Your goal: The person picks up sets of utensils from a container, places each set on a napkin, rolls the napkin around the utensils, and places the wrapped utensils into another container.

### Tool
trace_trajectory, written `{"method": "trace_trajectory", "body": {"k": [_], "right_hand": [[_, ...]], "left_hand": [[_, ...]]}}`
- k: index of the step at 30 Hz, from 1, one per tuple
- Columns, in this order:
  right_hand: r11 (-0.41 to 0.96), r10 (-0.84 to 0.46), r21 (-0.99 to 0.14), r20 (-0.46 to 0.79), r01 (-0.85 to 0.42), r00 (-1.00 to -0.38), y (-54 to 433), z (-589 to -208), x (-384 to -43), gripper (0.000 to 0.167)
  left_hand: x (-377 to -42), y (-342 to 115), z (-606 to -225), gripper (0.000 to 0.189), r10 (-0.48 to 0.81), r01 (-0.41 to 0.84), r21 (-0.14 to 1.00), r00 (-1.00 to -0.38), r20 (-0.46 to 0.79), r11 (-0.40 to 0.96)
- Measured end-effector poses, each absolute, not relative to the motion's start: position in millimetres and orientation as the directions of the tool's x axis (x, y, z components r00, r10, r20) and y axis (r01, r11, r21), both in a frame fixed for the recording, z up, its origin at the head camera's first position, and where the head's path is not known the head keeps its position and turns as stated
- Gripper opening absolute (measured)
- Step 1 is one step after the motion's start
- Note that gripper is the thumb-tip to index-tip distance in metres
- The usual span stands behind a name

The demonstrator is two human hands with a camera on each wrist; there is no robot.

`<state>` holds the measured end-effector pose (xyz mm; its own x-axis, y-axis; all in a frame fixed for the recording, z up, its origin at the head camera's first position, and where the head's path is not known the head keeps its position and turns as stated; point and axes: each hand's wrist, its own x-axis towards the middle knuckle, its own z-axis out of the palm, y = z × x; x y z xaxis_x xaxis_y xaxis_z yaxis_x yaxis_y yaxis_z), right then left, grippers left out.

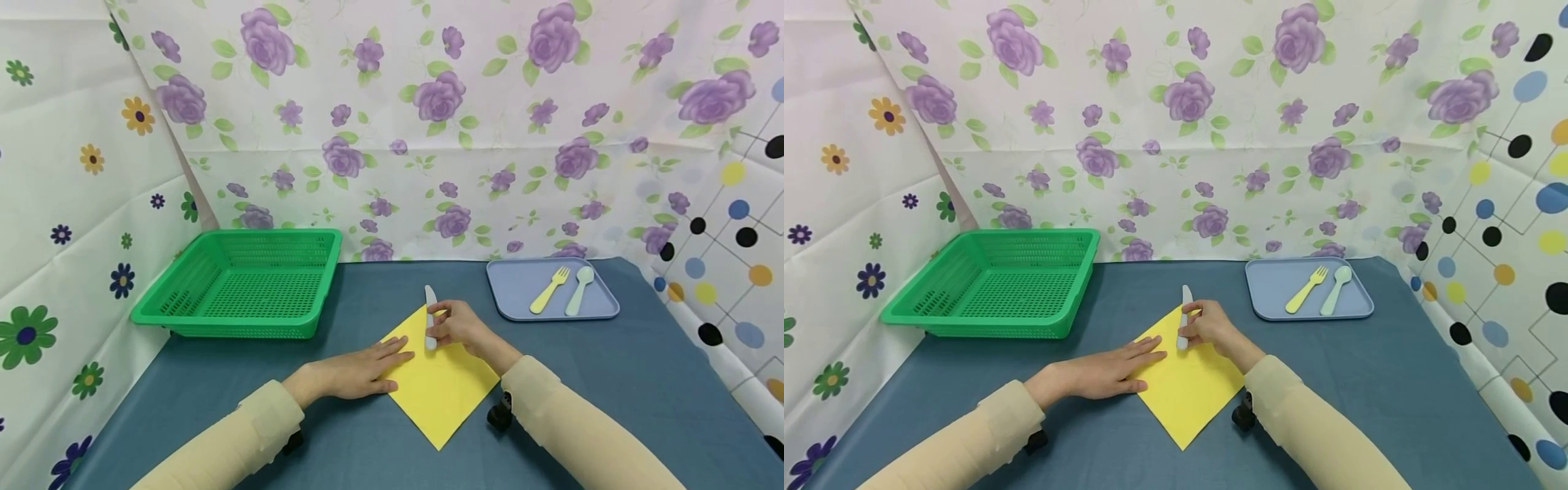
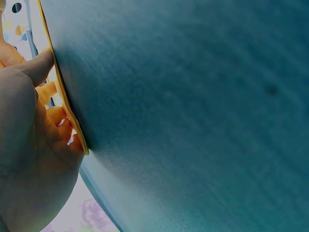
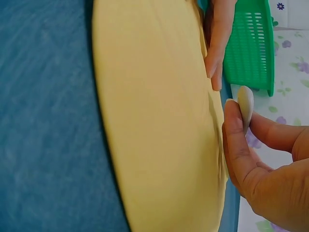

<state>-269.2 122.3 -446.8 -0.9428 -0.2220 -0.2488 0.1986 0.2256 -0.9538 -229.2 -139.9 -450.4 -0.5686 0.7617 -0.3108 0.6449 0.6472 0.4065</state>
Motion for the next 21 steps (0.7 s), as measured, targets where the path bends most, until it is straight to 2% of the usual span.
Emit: {"method": "trace_trajectory", "body": {"k": [21], "right_hand": [[0.276, -0.192, -0.943, -0.243, 0.186, -0.951, 109.4, -451.1, -266.2, 0.047]], "left_hand": [[-227.6, -139.8, -449.9, 0.065, 0.766, 0.662, 0.386, -0.571, -0.295, 0.642]]}}
